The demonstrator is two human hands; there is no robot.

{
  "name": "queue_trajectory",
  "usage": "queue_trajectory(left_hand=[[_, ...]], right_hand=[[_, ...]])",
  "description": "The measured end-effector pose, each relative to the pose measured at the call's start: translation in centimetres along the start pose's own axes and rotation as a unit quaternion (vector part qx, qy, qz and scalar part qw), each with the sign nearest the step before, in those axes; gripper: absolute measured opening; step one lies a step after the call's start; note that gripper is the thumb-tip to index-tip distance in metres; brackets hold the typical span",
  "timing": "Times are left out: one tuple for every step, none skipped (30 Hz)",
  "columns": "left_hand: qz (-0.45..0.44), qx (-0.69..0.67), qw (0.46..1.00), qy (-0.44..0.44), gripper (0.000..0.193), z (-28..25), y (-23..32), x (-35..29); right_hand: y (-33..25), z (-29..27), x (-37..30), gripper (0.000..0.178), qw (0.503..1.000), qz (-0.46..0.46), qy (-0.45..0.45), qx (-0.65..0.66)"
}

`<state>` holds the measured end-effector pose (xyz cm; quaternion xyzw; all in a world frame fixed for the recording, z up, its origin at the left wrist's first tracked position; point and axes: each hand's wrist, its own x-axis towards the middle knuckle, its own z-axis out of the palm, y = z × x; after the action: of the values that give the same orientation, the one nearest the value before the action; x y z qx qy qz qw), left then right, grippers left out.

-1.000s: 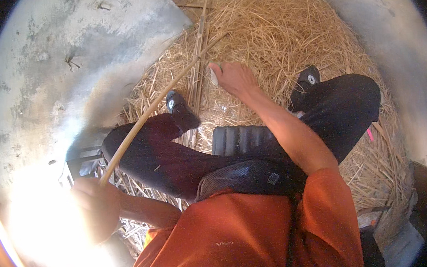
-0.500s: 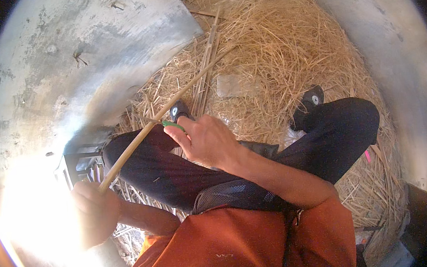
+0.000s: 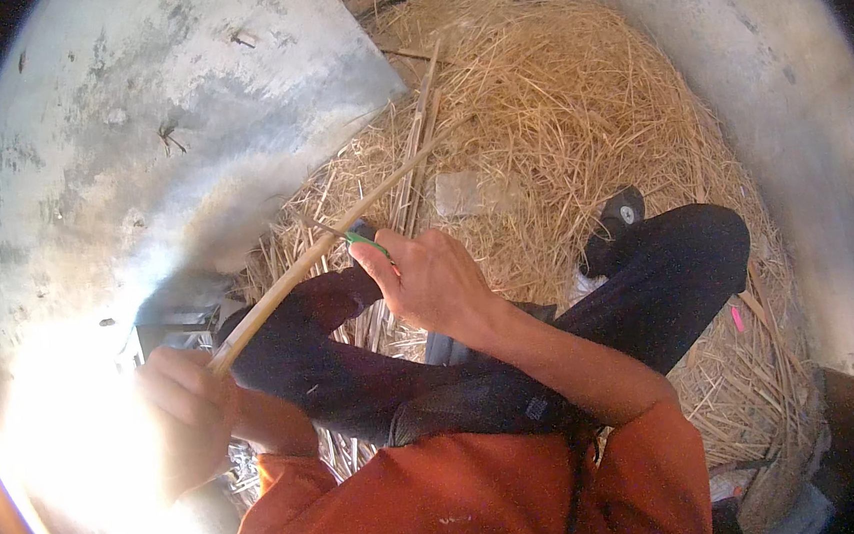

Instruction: The person scrapes the surface of a bamboo pole using a small knife while sitting on a low stool in a straw-covered workshop area.

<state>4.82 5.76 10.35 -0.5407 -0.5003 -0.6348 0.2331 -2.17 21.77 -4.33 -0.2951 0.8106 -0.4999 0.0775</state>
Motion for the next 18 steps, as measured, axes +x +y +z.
queue_trajectory(left_hand=[[0.0,-0.004,1.0,-0.007,0.041,0.1,-0.2,0.2],[0.001,-0.009,1.0,-0.009,0.038,0.1,-0.4,0.4],[-0.001,-0.015,1.0,-0.008,0.036,0.1,-0.5,0.6],[-0.003,-0.007,1.0,-0.005,0.036,0.0,-0.3,0.5],[-0.006,0.001,1.0,-0.004,0.036,-0.2,0.0,0.4],[-0.008,0.006,1.0,0.001,0.037,-0.2,0.0,0.3],[-0.004,0.003,1.0,0.003,0.037,-0.2,-0.4,0.2],[-0.001,-0.001,1.0,0.006,0.038,-0.1,-0.6,0.0],[-0.005,0.011,1.0,0.009,0.038,-0.2,-0.2,-0.2],[-0.004,0.019,1.0,0.016,0.039,-0.4,0.2,-0.3],[-0.005,0.024,1.0,0.019,0.04,-0.5,0.3,-0.5],[-0.006,0.029,0.999,0.022,0.04,-0.8,0.5,-0.7],[-0.007,0.032,0.999,0.023,0.041,-0.9,0.6,-0.8],[-0.007,0.036,0.999,0.023,0.042,-1.0,0.8,-0.9],[-0.008,0.036,0.999,0.025,0.043,-1.0,0.7,-0.9],[-0.011,0.037,0.999,0.024,0.044,-1.0,0.9,-0.7],[-0.015,0.043,0.999,0.022,0.045,-1.0,1.1,-0.6],[-0.014,0.037,0.999,0.023,0.047,-1.1,0.4,-0.9]], right_hand=[[0.8,0.3,0.0,0.05,1.0,-0.006,0.021,0.011],[2.0,1.0,0.4,0.046,0.998,-0.019,0.042,-0.032],[3.1,1.9,0.7,0.043,0.995,-0.026,0.062,-0.075],[2.7,1.2,1.3,0.048,0.997,0.024,0.036,-0.062],[2.4,0.5,2.0,0.053,0.996,0.075,0.013,-0.051],[3.6,0.7,2.0,0.056,0.994,0.084,0.021,-0.069],[5.5,0.7,2.1,0.059,0.991,0.093,0.035,-0.093],[7.0,0.7,1.9,0.062,0.987,0.103,0.05,-0.117],[6.2,0.9,1.9,0.061,0.989,0.12,0.031,-0.076],[5.3,0.8,1.7,0.06,0.991,0.113,0.01,-0.067],[4.4,0.8,1.4,0.06,0.993,0.105,-0.011,-0.057],[3.5,0.8,1.0,0.059,0.994,0.098,-0.032,-0.046],[2.7,0.5,0.3,0.056,0.998,0.018,0.016,-0.061],[2.9,1.0,0.6,0.056,0.998,0.018,0.014,-0.063],[3.6,1.3,0.8,0.055,0.998,0.023,0.013,-0.066],[4.0,1.9,1.1,0.055,0.998,0.026,0.009,-0.063],[4.5,2.2,1.7,0.056,0.993,-0.026,0.073,-0.088],[5.5,1.9,2.0,0.057,0.995,0.013,0.049,-0.092]])
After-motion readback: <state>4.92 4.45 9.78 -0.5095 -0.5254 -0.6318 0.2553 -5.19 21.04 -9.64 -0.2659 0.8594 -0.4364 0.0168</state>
